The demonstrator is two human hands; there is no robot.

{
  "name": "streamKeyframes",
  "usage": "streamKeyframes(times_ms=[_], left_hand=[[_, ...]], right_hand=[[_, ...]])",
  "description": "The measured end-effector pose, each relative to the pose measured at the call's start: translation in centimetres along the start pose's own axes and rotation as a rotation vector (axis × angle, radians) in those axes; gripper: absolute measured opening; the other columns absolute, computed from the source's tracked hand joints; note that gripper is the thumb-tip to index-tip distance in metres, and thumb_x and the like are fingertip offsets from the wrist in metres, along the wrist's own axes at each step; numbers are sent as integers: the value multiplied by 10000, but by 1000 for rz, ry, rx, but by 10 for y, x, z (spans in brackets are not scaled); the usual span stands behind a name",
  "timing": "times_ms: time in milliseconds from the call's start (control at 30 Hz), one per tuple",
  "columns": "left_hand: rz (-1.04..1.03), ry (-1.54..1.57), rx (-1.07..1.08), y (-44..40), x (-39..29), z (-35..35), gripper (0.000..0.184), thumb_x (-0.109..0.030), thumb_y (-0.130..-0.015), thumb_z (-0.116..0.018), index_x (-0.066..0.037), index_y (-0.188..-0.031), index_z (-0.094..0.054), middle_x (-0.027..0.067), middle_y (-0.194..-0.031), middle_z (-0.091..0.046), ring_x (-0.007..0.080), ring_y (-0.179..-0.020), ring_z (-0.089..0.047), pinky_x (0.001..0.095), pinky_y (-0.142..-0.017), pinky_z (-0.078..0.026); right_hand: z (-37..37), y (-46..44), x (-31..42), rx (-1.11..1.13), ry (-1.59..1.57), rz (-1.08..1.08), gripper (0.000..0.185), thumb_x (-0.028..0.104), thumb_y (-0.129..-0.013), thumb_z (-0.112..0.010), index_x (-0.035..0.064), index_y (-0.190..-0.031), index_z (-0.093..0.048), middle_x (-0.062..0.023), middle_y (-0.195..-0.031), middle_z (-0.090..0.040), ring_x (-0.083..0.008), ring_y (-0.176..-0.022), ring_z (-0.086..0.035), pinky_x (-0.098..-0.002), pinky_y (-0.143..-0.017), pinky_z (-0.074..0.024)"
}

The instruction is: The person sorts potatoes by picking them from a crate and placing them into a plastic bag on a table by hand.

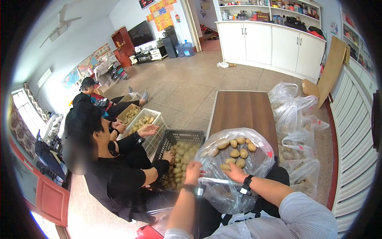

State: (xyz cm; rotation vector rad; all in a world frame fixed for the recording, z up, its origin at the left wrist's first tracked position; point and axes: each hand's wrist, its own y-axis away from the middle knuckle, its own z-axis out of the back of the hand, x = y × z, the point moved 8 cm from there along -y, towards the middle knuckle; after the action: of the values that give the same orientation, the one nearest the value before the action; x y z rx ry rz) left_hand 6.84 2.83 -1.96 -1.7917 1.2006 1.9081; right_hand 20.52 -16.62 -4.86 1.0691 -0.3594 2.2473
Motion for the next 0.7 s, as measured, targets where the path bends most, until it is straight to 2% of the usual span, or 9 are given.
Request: streamKeyframes(times_ms=[100,133,233,267,333,467,567,633,700], left_hand=[[48,-59,56,7,-1,-10,377,-264,-920,-580,-23,-1204,-526,103,-1074,-627,221,-695,-652,320,-580,-502],[49,-60,57,7,-2,-11,377,-264,-920,-580,-23,-1204,-526,103,-1074,-627,221,-695,-652,320,-580,-502],[83,-107,113,13,-4,-18,395,-292,-930,-585,-19,-1209,-524,105,-1033,-640,221,-716,-658,312,-570,-500],[102,-72,190,19,-6,-26,389,-301,-941,-579,-15,-1199,-531,106,-1009,-644,214,-719,-656,305,-565,-497],[121,-37,266,24,-8,-34,385,-310,-951,-573,-10,-1190,-538,107,-985,-648,208,-721,-654,297,-560,-495],[140,-35,385,23,-3,-42,389,-342,-973,-566,5,-1150,-558,110,-968,-649,186,-702,-636,283,-550,-491],[135,-32,430,20,1,-41,388,-344,-978,-565,4,-1149,-557,107,-965,-650,182,-696,-630,284,-552,-494],[131,-4,433,17,1,-39,382,-339,-978,-568,1,-1153,-553,103,-962,-651,182,-697,-628,286,-556,-496],[125,92,393,12,2,-33,362,-328,-970,-583,-19,-1157,-554,93,-965,-654,194,-702,-629,299,-559,-499]], right_hand=[[8,-3,36,72,-176,-74,536,404,-906,-618,-72,-1133,-528,-287,-1071,-626,-403,-1020,-619,-451,-863,-483],[6,-3,44,110,-293,-110,549,425,-921,-599,-81,-1122,-534,-291,-1049,-632,-396,-1017,-623,-444,-860,-482],[-2,-6,56,159,-388,-104,578,460,-941,-569,-90,-1116,-545,-283,-1037,-641,-385,-1013,-629,-425,-858,-484],[-6,-7,56,159,-389,-104,578,460,-941,-569,-90,-1116,-545,-283,-1037,-641,-385,-1013,-629,-425,-858,-484],[-1,-10,72,40,-262,81,567,454,-961,-545,-78,-1156,-548,-267,-1048,-648,-358,-998,-636,-401,-845,-490],[1,-7,89,72,-279,145,530,428,-984,-518,-46,-1223,-538,-237,-1064,-658,-326,-995,-640,-386,-846,-494],[-2,-7,86,113,-367,75,474,395,-1002,-494,-16,-1233,-543,-203,-1035,-669,-300,-956,-645,-385,-827,-496],[-13,-7,70,198,-578,-120,450,392,-1009,-483,-3,-1210,-562,-168,-999,-670,-274,-924,-643,-366,-798,-494],[-3,-7,70,143,-492,-54,427,380,-1002,-496,13,-1206,-571,-155,-982,-664,-279,-918,-639,-378,-792,-492]])
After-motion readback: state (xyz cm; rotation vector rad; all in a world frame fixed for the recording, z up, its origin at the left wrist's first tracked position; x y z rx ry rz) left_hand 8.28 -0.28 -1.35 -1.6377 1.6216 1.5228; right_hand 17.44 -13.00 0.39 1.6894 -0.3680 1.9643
